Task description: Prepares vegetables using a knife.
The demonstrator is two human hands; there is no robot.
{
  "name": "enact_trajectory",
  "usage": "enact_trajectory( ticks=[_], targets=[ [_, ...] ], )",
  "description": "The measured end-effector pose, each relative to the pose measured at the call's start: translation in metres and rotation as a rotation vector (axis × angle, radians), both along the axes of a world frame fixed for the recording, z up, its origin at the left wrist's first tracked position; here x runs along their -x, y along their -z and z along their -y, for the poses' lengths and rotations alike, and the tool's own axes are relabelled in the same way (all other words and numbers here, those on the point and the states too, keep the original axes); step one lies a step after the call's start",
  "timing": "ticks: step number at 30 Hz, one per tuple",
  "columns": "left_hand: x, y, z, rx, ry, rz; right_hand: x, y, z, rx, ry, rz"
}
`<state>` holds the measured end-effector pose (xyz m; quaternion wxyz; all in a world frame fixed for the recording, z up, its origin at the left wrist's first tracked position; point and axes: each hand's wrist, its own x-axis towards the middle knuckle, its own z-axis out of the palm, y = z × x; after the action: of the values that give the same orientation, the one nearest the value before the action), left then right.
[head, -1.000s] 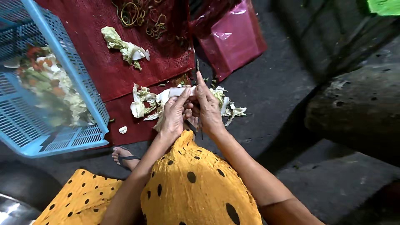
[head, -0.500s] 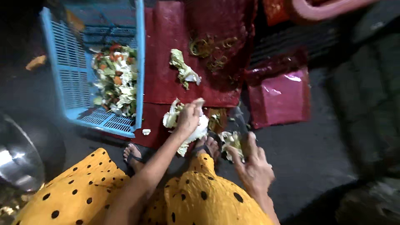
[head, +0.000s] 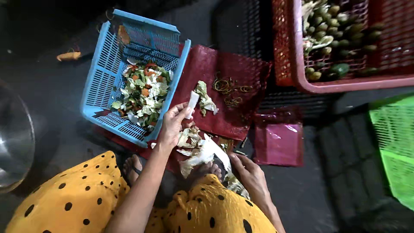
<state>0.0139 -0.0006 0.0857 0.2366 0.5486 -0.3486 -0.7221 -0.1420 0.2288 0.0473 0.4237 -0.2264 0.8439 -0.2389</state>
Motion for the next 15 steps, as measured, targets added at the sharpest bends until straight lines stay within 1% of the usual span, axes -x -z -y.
enact_trajectory(
  ticks=[2,3,4,5,7,9,10,12,15],
  targets=[
    [-0.014,-0.007,0.007,-0.001,-0.071,-0.003,0.004,-0.008,0.017,0.002,0.017,0.262],
    [-0.019,-0.010,0.011,0.005,-0.094,-0.012,0.004,-0.012,0.023,0.051,0.075,0.389],
    [-0.023,-0.012,0.014,0.005,-0.113,-0.025,0.004,-0.019,0.030,0.110,0.132,0.474],
    [-0.026,-0.014,0.017,0.001,-0.126,-0.034,0.003,-0.025,0.037,0.184,0.165,0.512],
    [-0.030,-0.019,0.021,-0.014,-0.146,-0.052,0.001,-0.038,0.059,0.349,0.134,0.498],
    [-0.031,-0.021,0.025,-0.006,-0.169,-0.067,-0.004,-0.051,0.094,0.475,0.049,0.405],
    [-0.031,-0.022,0.027,0.012,-0.172,-0.072,-0.008,-0.057,0.114,0.507,-0.002,0.353],
    [-0.032,-0.024,0.028,0.063,-0.153,-0.073,-0.021,-0.063,0.157,0.529,-0.079,0.312],
    [-0.035,-0.030,0.028,0.177,-0.107,-0.023,-0.045,-0.060,0.214,0.471,-0.185,0.334]
  ],
)
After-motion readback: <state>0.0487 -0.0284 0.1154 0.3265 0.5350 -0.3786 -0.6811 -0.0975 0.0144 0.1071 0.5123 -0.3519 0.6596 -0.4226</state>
